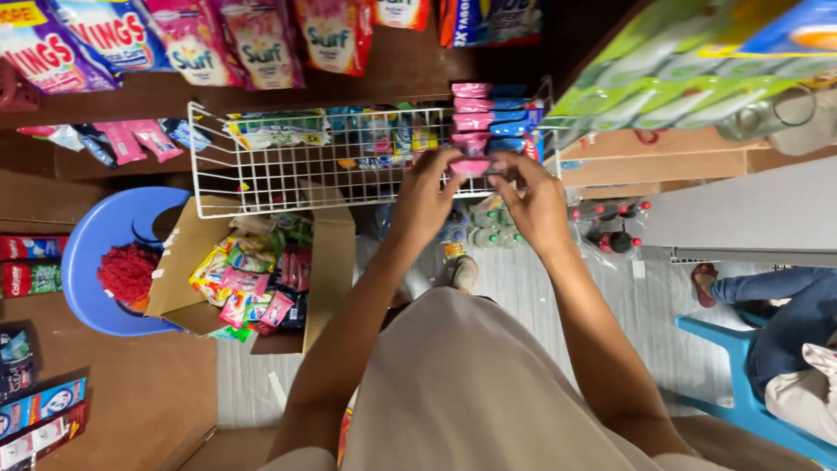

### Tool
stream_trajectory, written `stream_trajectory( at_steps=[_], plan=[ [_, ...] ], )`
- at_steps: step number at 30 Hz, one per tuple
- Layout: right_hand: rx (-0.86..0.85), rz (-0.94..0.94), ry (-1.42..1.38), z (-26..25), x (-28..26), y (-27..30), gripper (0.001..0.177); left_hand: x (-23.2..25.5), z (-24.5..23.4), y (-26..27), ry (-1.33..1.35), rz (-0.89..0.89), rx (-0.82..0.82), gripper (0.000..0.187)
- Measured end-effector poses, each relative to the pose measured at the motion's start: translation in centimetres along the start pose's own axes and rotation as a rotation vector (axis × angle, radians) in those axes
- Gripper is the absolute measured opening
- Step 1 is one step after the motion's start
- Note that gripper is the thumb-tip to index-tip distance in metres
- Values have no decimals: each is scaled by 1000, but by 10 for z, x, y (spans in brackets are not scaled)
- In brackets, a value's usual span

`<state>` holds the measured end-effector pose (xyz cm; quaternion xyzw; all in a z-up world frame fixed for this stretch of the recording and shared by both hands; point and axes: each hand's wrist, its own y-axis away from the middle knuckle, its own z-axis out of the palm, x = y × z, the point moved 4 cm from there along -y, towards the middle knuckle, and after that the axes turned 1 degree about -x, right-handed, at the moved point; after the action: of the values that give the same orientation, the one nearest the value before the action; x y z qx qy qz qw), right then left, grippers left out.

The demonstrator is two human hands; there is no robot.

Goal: Restocking small retail items from a cardboard box onto a wire shelf in a grocery store.

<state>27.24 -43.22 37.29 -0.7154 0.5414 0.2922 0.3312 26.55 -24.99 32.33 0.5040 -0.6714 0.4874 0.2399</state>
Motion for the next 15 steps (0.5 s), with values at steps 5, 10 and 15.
stream_trajectory(
  at_steps=[5,10,15],
  plan=[
    [95,-136,87,-8,37,-6,24,-33,27,-18,-126,-129,-127,31],
    [90,-152,178,-5,51,-9,21,-47,41,-24,-257,-156,-143,37],
    [68,-125,211,0,50,-11,24,-49,48,-26,-321,-241,-201,47]
  ],
)
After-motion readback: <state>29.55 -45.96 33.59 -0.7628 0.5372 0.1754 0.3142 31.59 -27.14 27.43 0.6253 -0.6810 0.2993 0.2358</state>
